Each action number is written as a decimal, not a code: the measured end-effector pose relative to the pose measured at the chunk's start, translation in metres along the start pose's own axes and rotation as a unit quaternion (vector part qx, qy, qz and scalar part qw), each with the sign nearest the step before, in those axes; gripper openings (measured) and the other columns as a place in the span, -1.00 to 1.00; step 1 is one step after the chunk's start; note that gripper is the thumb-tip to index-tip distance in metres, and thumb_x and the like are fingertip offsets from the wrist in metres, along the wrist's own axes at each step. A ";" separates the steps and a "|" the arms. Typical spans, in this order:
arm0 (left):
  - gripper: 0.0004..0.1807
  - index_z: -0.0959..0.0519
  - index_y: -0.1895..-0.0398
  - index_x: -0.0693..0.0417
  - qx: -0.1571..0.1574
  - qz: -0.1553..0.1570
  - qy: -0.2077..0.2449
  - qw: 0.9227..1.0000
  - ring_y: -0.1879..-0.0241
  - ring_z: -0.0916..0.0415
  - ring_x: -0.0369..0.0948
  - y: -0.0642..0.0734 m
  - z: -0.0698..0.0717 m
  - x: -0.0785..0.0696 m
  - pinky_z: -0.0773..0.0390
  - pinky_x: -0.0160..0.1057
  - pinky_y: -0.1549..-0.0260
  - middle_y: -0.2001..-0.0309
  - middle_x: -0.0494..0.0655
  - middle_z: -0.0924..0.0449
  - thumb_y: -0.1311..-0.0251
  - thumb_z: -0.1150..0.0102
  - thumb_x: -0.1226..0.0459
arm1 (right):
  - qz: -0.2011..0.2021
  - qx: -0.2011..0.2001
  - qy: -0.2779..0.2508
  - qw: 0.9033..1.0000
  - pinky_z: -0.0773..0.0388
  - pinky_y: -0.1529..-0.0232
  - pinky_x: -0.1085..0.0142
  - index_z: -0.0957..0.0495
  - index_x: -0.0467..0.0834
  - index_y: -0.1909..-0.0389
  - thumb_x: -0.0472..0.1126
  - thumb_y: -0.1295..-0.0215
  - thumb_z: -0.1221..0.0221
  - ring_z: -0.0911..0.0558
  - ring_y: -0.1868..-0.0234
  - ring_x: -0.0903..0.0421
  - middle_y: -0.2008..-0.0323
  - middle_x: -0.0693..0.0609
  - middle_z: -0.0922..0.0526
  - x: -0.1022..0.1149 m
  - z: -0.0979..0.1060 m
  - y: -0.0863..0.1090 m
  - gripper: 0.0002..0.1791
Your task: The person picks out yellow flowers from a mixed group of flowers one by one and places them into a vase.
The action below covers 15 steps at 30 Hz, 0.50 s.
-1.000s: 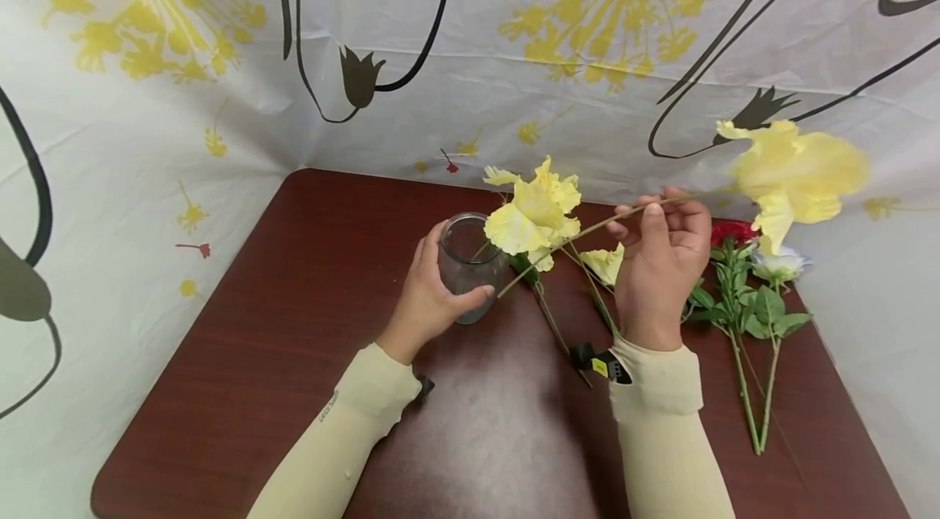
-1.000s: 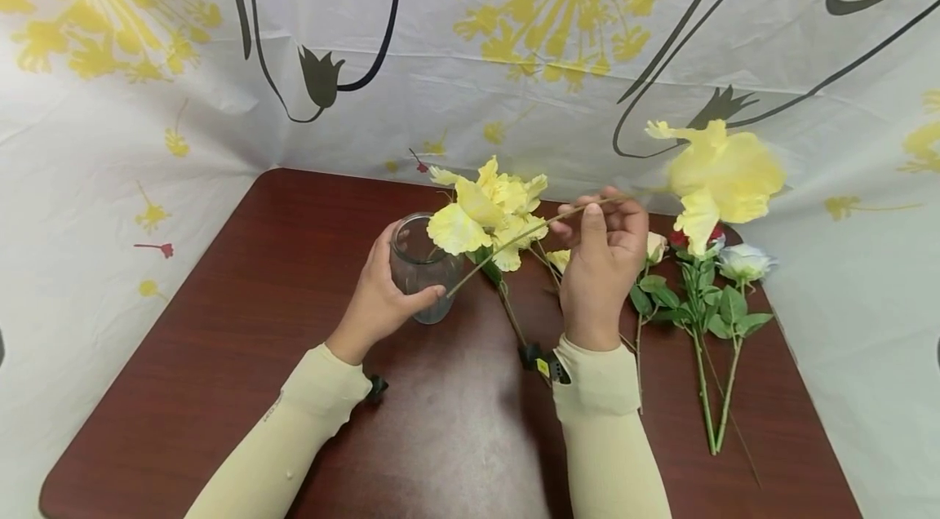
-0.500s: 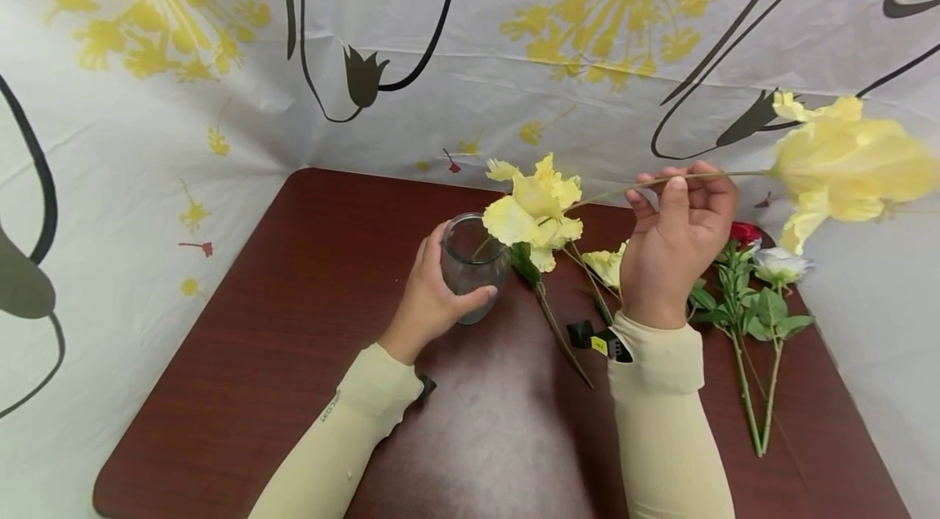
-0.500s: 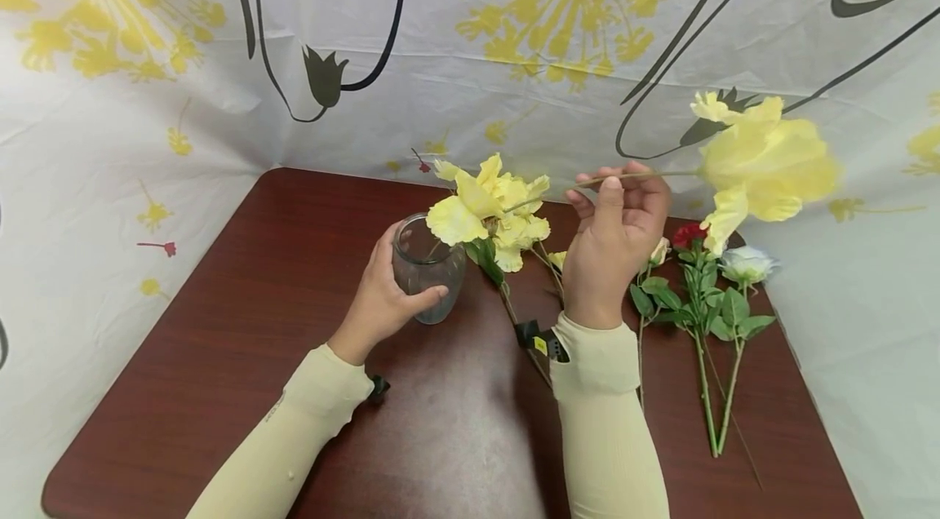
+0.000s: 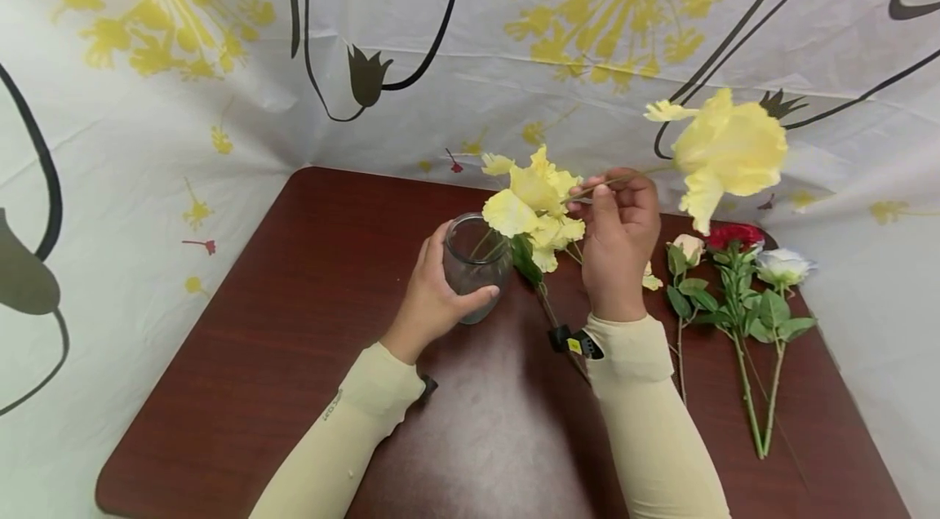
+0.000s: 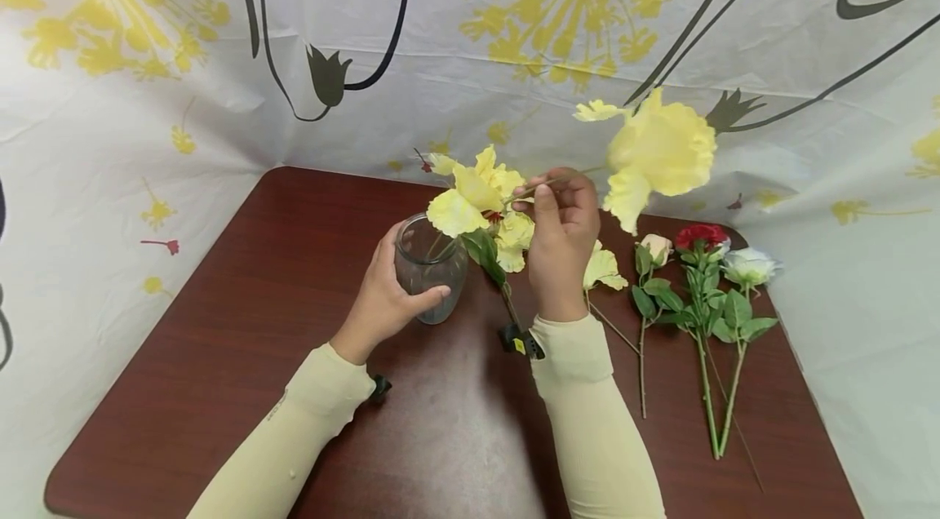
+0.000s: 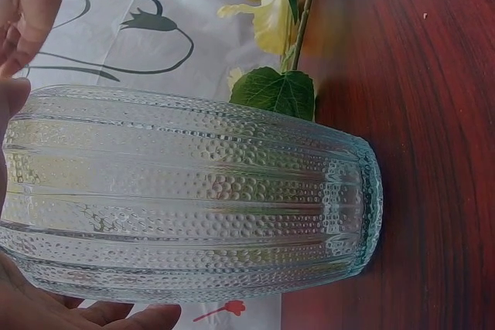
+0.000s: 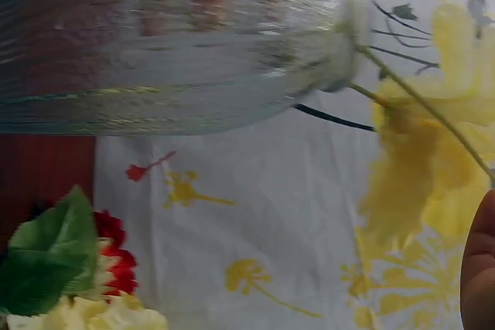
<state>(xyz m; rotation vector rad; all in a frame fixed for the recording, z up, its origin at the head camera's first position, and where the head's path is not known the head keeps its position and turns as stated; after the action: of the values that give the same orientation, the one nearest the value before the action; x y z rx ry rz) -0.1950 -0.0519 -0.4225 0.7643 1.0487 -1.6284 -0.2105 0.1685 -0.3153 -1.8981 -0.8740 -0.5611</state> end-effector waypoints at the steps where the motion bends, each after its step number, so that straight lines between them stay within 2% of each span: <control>1: 0.17 -0.02 -0.55 -0.25 -0.001 0.000 -0.001 1.000 -0.20 -0.35 -0.12 0.000 0.000 0.000 -0.48 0.10 -0.05 -0.34 -0.10 -0.21 0.11 -0.52 -0.12 | -0.001 0.010 0.015 1.000 -0.58 0.21 0.18 -0.45 -0.29 0.03 -0.42 -0.44 -0.08 -0.58 0.18 -0.09 0.17 -0.20 -0.53 -0.003 0.000 0.001 -0.86; 7: 0.17 -0.02 -0.55 -0.24 0.001 0.001 0.000 1.000 -0.19 -0.36 -0.11 0.000 -0.002 0.001 -0.49 0.11 -0.04 -0.34 -0.09 -0.21 0.11 -0.51 -0.14 | -0.024 0.045 0.101 0.994 -0.51 0.22 0.25 -0.50 -0.21 0.10 -0.39 -0.45 -0.09 -0.50 0.26 0.07 0.19 -0.05 -0.57 -0.020 0.000 0.009 -0.91; 11: 0.16 -0.03 -0.54 -0.26 -0.001 -0.002 -0.001 1.000 -0.17 -0.37 -0.12 -0.001 -0.003 0.001 -0.49 0.09 -0.04 -0.31 -0.09 -0.23 0.12 -0.52 -0.13 | -0.047 0.066 0.159 0.984 -0.40 0.23 0.28 -0.50 -0.18 0.04 -0.36 -0.47 -0.07 -0.45 0.33 0.15 0.25 0.04 -0.53 -0.027 -0.001 0.014 -0.87; 15: 0.17 -0.05 -0.53 -0.27 -0.009 -0.006 -0.001 1.000 -0.14 -0.39 -0.12 -0.002 -0.003 0.001 -0.48 0.08 -0.04 -0.27 -0.06 -0.27 0.15 -0.54 -0.11 | -0.080 0.108 0.185 0.974 -0.49 0.14 0.26 -0.45 -0.19 -0.02 -0.34 -0.49 -0.03 -0.53 0.25 0.08 0.25 0.01 -0.52 -0.034 -0.005 0.017 -0.83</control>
<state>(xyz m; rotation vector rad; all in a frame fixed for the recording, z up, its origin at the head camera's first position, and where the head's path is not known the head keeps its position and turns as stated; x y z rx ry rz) -0.1970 -0.0495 -0.4236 0.7452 1.0667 -1.6282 -0.2190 0.1472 -0.3457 -1.4731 -0.8076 -0.8506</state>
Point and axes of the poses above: each hand's wrist, its own y-axis away from the middle knuckle, its own z-axis out of the back of the hand, x = y × z, the point moved 4 cm from there along -y, towards the middle knuckle
